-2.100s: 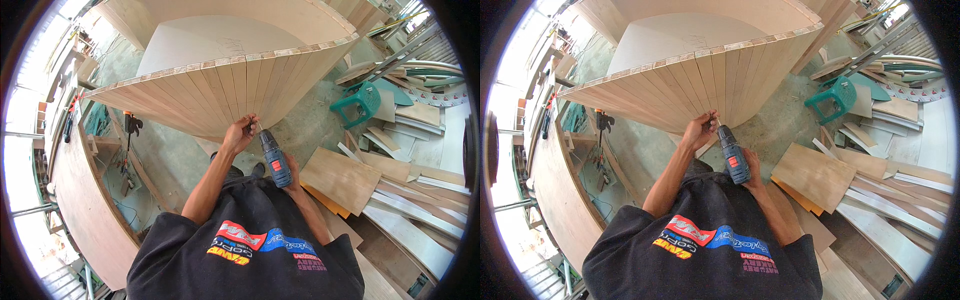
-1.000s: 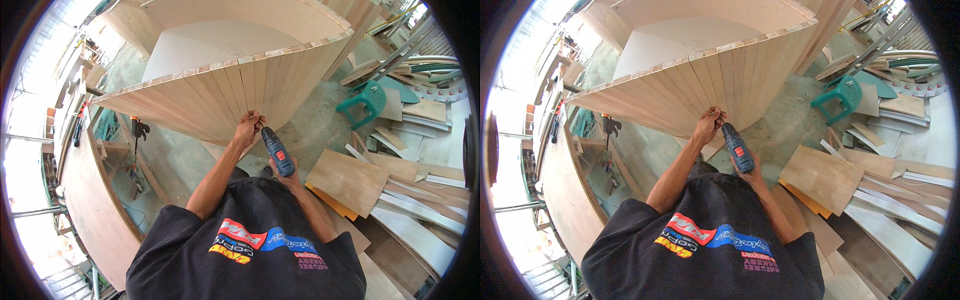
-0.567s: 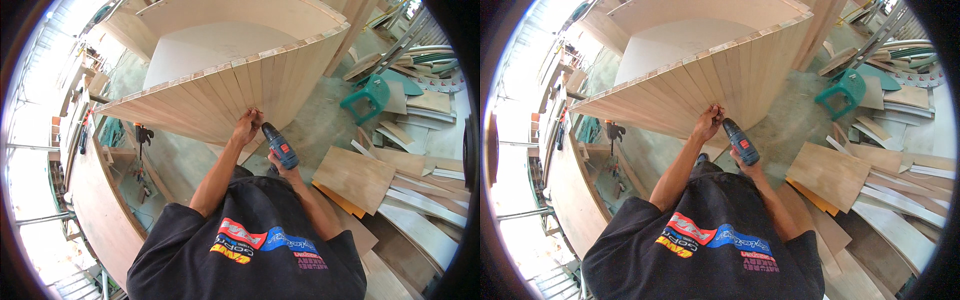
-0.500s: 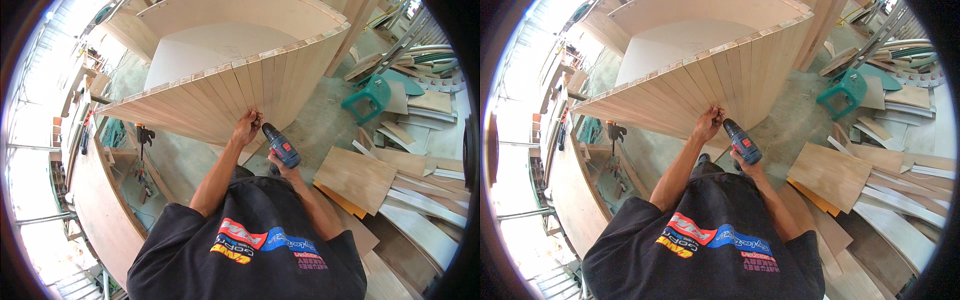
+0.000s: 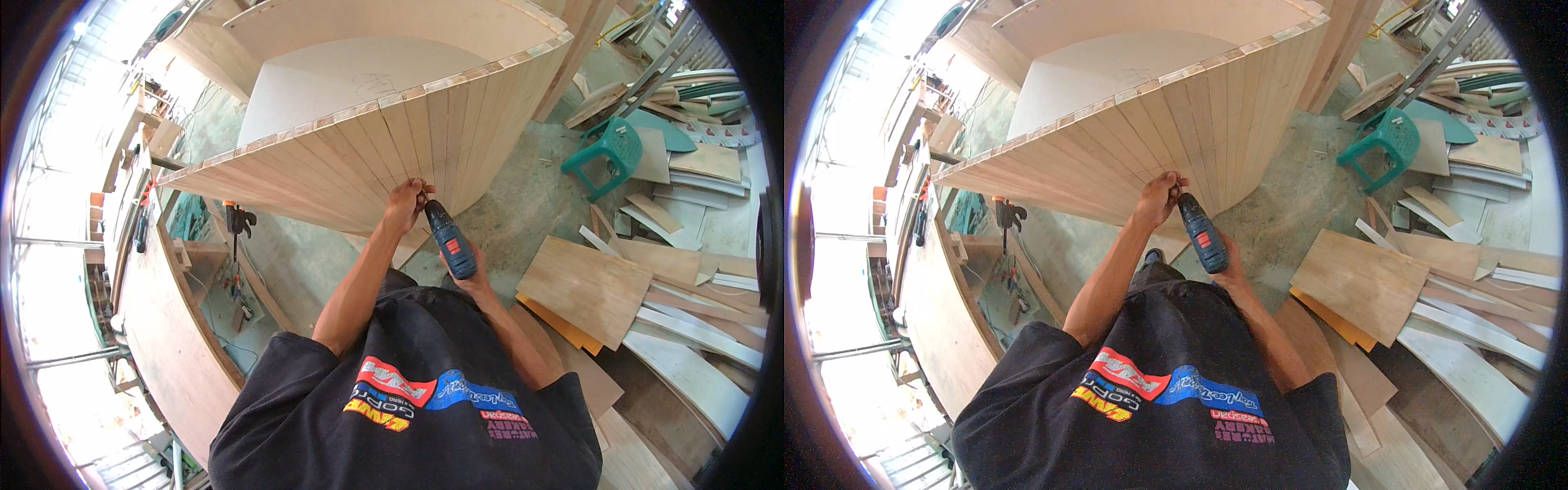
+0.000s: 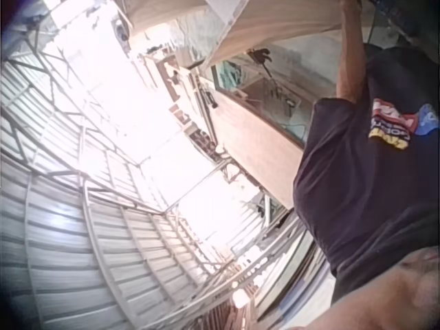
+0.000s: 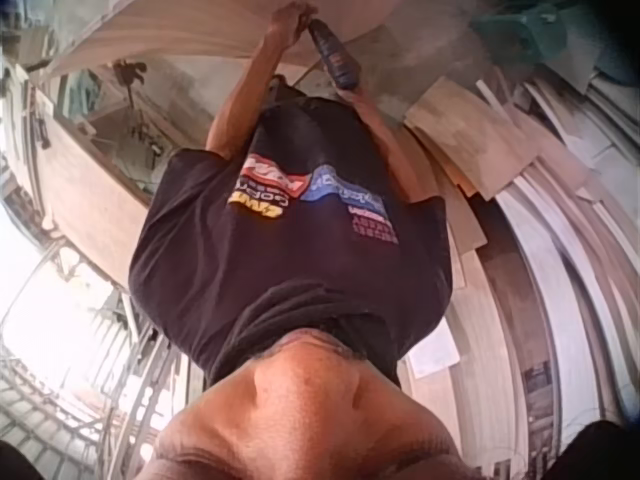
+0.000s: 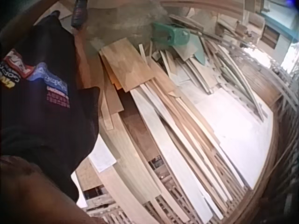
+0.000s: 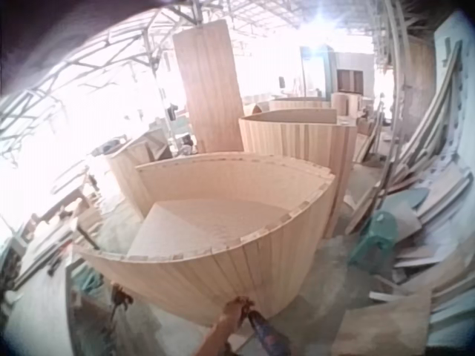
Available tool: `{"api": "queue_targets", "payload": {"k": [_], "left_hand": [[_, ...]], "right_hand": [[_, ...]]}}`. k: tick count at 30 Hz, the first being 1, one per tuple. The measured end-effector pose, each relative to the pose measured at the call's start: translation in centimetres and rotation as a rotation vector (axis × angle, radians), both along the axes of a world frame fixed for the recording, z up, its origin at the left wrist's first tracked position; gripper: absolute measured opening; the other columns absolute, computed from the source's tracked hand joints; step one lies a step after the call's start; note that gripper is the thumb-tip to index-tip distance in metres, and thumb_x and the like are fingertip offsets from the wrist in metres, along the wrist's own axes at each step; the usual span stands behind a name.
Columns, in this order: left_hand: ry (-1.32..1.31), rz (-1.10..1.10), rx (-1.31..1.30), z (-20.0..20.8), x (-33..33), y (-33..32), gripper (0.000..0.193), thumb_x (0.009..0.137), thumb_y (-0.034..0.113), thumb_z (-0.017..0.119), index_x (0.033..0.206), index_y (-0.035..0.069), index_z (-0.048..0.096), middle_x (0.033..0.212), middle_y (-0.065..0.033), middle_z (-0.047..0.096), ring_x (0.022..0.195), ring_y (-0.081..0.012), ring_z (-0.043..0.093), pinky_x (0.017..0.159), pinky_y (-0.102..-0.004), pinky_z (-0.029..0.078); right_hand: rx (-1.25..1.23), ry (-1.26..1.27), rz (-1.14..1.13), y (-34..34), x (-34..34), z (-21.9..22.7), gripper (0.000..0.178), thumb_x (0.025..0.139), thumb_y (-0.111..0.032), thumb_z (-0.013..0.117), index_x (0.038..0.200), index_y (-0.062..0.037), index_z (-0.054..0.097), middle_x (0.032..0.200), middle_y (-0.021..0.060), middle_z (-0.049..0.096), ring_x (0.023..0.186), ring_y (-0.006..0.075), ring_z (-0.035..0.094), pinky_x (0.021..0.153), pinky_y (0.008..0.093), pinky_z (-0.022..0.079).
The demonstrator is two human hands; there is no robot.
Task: The person uses a drill to drive screws into individual wooden slats on a curved frame and then reaches for more screws from a small container.
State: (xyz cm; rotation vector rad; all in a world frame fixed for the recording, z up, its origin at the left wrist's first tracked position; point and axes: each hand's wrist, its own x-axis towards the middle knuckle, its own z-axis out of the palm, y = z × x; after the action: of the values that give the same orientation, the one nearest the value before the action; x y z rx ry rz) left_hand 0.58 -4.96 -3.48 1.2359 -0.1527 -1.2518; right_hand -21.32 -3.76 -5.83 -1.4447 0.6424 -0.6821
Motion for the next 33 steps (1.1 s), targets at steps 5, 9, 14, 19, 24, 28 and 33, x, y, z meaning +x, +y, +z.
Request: {"api": "queue_targets", "payload": {"k": [5, 9, 14, 19, 24, 28, 33], "left_hand": [[0.019, 0.037, -0.097, 0.0, -0.1, -0.3, 0.017, 0.101, 0.019, 0.043, 0.099, 0.008, 0.056, 0.085, -0.0033, 0.063, 0.058, -0.0045, 0.04, 0.051, -0.0208, 0.034], [0.011, 0.04, -0.097, -0.7, 0.2, -0.4, 0.017, 0.101, 0.019, 0.043, 0.102, 0.008, 0.057, 0.083, -0.0012, 0.062, 0.058, -0.0044, 0.04, 0.051, -0.0204, 0.033], [0.006, 0.037, -0.138, -0.5, -0.1, -0.4, 0.016, 0.101, 0.018, 0.044, 0.104, 0.008, 0.057, 0.082, -0.0007, 0.062, 0.058, -0.0045, 0.04, 0.052, -0.0206, 0.033], [0.016, 0.027, -0.166, -0.4, 0.1, -0.4, 0.017, 0.101, 0.018, 0.045, 0.103, 0.008, 0.058, 0.082, -0.0009, 0.062, 0.058, -0.0049, 0.04, 0.053, -0.0207, 0.034], [0.022, 0.03, -0.162, -0.5, 0.2, -0.4, 0.016, 0.101, 0.017, 0.045, 0.102, 0.008, 0.058, 0.082, -0.0011, 0.062, 0.059, -0.005, 0.04, 0.054, -0.0207, 0.034], [0.015, 0.039, -0.162, -0.7, 0.2, -0.4, 0.016, 0.101, 0.017, 0.045, 0.102, 0.009, 0.058, 0.082, -0.0011, 0.062, 0.059, -0.0049, 0.04, 0.053, -0.0209, 0.033], [-0.034, 0.04, -0.15, -0.4, 0.1, -0.5, 0.017, 0.1, 0.017, 0.046, 0.101, 0.007, 0.059, 0.083, -0.0021, 0.063, 0.058, -0.0051, 0.04, 0.053, -0.0213, 0.033]], "right_hand": [[0.132, 0.003, 0.006, -0.9, 1.2, -6.0, 0.041, 0.067, -0.009, 0.072, 0.105, -0.0034, 0.057, 0.086, 0.0087, 0.064, 0.076, 0.0226, 0.061, 0.07, 0.0341, 0.047], [-0.155, 0.209, 0.009, -0.5, 1.8, -5.1, 0.049, 0.064, -0.012, 0.074, 0.108, -0.0042, 0.055, 0.093, 0.0127, 0.061, 0.087, 0.0327, 0.059, 0.079, 0.0393, 0.043], [-0.501, 0.327, 0.022, -0.7, 1.2, -2.2, 0.064, 0.06, -0.014, 0.076, 0.118, -0.0034, 0.051, 0.103, 0.0145, 0.06, 0.098, 0.0365, 0.056, 0.086, 0.0427, 0.04], [-0.487, 0.339, 0.012, -0.5, 1.4, -1.8, 0.071, 0.056, -0.015, 0.076, 0.121, -0.0023, 0.05, 0.108, 0.0148, 0.059, 0.104, 0.0358, 0.055, 0.089, 0.0432, 0.039], [-0.498, 0.322, 0.001, -0.7, 1.5, -1.5, 0.065, 0.057, -0.015, 0.076, 0.117, -0.004, 0.051, 0.106, 0.0144, 0.059, 0.102, 0.0358, 0.055, 0.089, 0.0427, 0.039], [-0.523, 0.317, 0.003, -0.8, 1.4, -1.2, 0.053, 0.063, -0.014, 0.074, 0.111, -0.0056, 0.053, 0.1, 0.0141, 0.057, 0.097, 0.0371, 0.054, 0.086, 0.0432, 0.041], [-0.599, 0.337, 0.002, -1.0, 1.1, -2.9, 0.072, 0.054, -0.018, 0.079, 0.119, -0.0052, 0.05, 0.11, 0.0136, 0.057, 0.103, 0.0359, 0.053, 0.089, 0.042, 0.037]]}}
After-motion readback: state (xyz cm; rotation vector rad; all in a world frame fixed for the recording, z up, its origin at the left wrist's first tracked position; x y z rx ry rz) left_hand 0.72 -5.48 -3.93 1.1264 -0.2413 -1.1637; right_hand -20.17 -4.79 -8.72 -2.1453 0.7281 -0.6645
